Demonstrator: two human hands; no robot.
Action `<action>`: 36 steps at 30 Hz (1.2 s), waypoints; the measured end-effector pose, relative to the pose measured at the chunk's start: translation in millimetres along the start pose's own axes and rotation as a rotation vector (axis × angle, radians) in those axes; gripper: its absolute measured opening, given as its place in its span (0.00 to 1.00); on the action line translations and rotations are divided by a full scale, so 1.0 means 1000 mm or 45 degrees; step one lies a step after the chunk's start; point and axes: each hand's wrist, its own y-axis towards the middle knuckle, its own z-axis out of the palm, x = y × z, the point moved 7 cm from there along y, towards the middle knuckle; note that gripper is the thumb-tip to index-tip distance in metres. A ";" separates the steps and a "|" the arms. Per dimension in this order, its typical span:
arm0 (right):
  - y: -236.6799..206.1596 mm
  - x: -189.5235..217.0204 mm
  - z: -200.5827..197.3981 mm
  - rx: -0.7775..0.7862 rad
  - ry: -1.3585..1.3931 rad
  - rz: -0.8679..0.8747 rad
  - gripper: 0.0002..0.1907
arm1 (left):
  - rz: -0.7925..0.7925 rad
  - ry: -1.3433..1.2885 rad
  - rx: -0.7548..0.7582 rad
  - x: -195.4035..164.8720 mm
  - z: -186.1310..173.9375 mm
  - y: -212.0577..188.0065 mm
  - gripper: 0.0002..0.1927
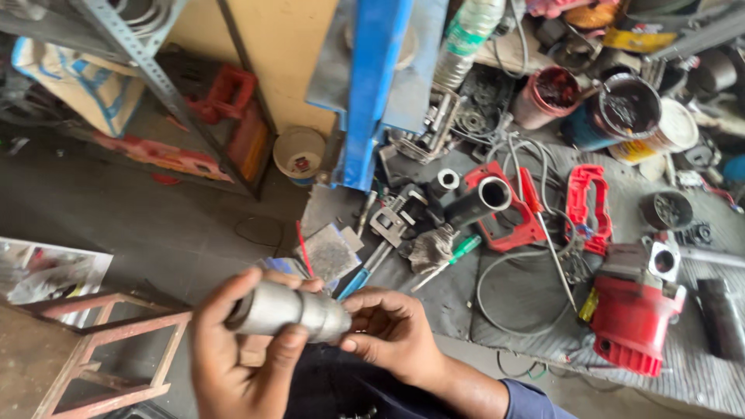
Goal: The person clamps a cylindrical metal part in a vise and unscrews it using a pipe wrench, then handles a red pump housing and loosens its components with a socket wrench. They then pick up a red ribbed metal rod, hold it against the pump, and strike it with a hammer.
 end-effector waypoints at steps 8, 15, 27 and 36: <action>-0.047 -0.029 -0.086 -0.208 0.164 -0.171 0.19 | 0.009 0.488 0.605 0.028 0.078 0.011 0.26; -0.081 -0.041 -0.141 -0.522 0.191 -0.110 0.16 | -0.144 0.173 0.472 0.060 0.108 0.019 0.26; -0.057 -0.023 -0.140 -0.808 -0.728 0.263 0.35 | -0.407 0.271 0.375 0.120 0.082 0.022 0.27; -0.034 0.056 -0.111 -0.792 -2.107 -0.300 0.26 | -0.295 0.751 0.535 0.119 0.069 0.018 0.26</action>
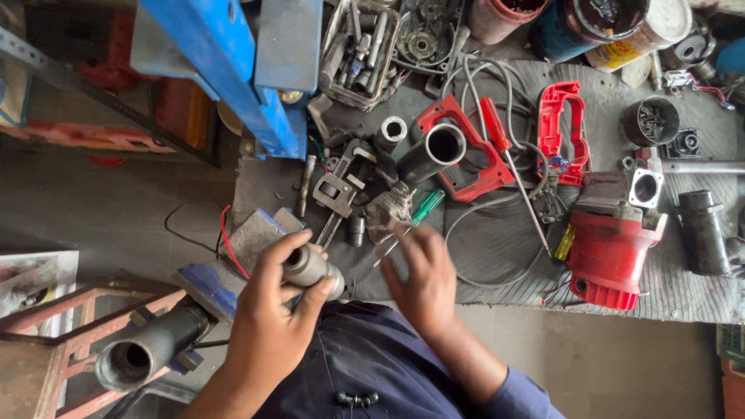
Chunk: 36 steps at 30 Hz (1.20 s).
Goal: The person clamps a cylindrical metal part in a vise and unscrews it using a pipe wrench, then handles a red pump housing and loosens its components with a socket wrench. They then pick up a red ribbed metal rod, hold it against the pump, and strike it with a hammer.
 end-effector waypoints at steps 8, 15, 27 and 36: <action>0.034 -0.030 -0.026 -0.247 -0.013 0.047 0.09 | 0.289 0.896 0.211 -0.006 0.035 0.022 0.26; 0.001 -0.057 -0.045 -0.405 0.437 0.343 0.12 | 0.340 1.438 -0.045 0.004 0.055 0.068 0.07; -0.028 -0.076 0.003 -0.276 1.185 0.536 0.07 | 0.536 0.448 0.157 -0.028 0.039 0.027 0.22; -0.024 0.027 0.007 0.261 1.438 -0.129 0.18 | 0.563 0.325 0.075 -0.041 -0.038 -0.058 0.21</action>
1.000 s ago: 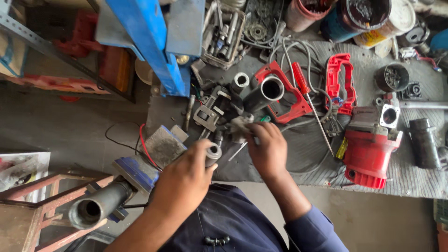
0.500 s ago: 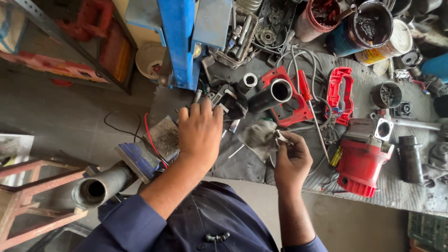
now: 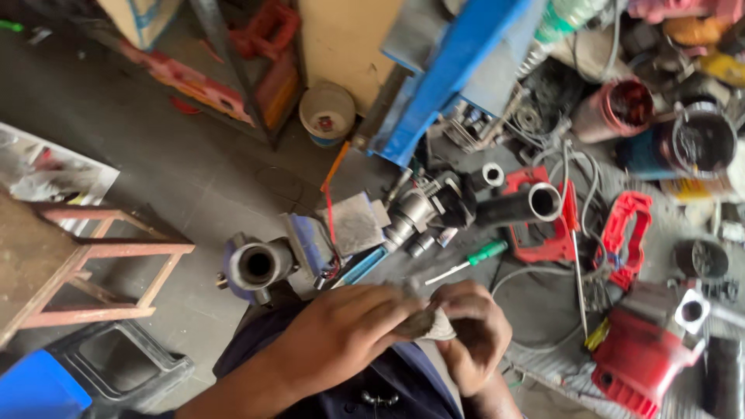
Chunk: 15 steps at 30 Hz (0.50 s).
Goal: The person clamps a cylindrical metal part in a vise and unscrews it using a pipe wrench, then handles a red pump housing and loosens its components with a socket wrench. They then pick up a red ribbed metal rod, hold it against the pump, and strike it with a hammer.
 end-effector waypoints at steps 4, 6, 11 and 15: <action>0.041 0.049 0.071 0.306 -0.407 -0.255 0.21 | 0.033 0.025 -0.176 0.003 -0.051 -0.057 0.21; 0.059 0.071 0.109 0.485 -0.718 -0.365 0.25 | -0.087 -0.124 -0.260 0.016 -0.069 -0.090 0.18; 0.082 0.094 0.203 0.634 -1.290 -0.590 0.29 | -0.518 -0.358 -1.297 0.052 -0.101 -0.202 0.23; 0.090 0.109 0.239 0.659 -1.432 -0.616 0.28 | -0.589 -0.482 -1.512 0.078 -0.108 -0.253 0.19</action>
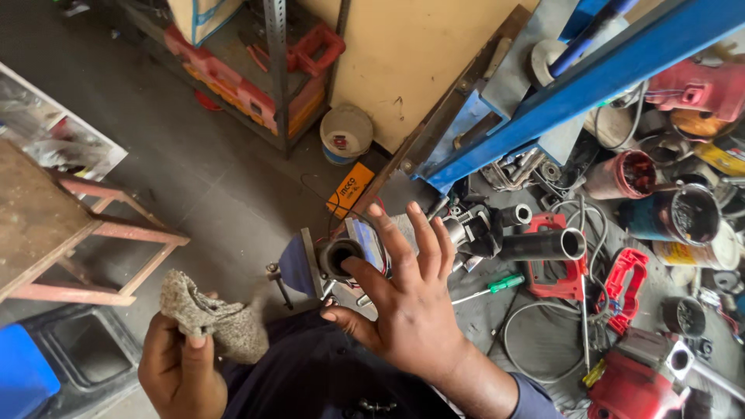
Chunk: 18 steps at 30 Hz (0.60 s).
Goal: The person clamps a cylindrical metal part in a vise and unscrews it using a pipe wrench, then handles a red pump housing and loosens its components with a socket wrench. They then pick up a red ribbed metal rod, hold it against the pump, and strike it with a hammer.
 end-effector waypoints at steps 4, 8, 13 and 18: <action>0.015 0.018 0.005 0.125 -0.093 0.085 0.26 | -0.191 -0.144 0.007 0.020 -0.019 0.024 0.17; 0.021 0.031 0.003 0.114 -0.084 0.204 0.25 | -0.247 -0.073 0.151 0.025 -0.024 0.046 0.16; 0.026 0.046 0.000 0.069 -0.117 0.391 0.15 | -0.343 0.086 0.369 0.034 -0.038 0.059 0.17; 0.024 0.046 -0.003 0.022 0.059 0.499 0.11 | -0.527 -0.005 0.536 0.051 -0.048 0.066 0.16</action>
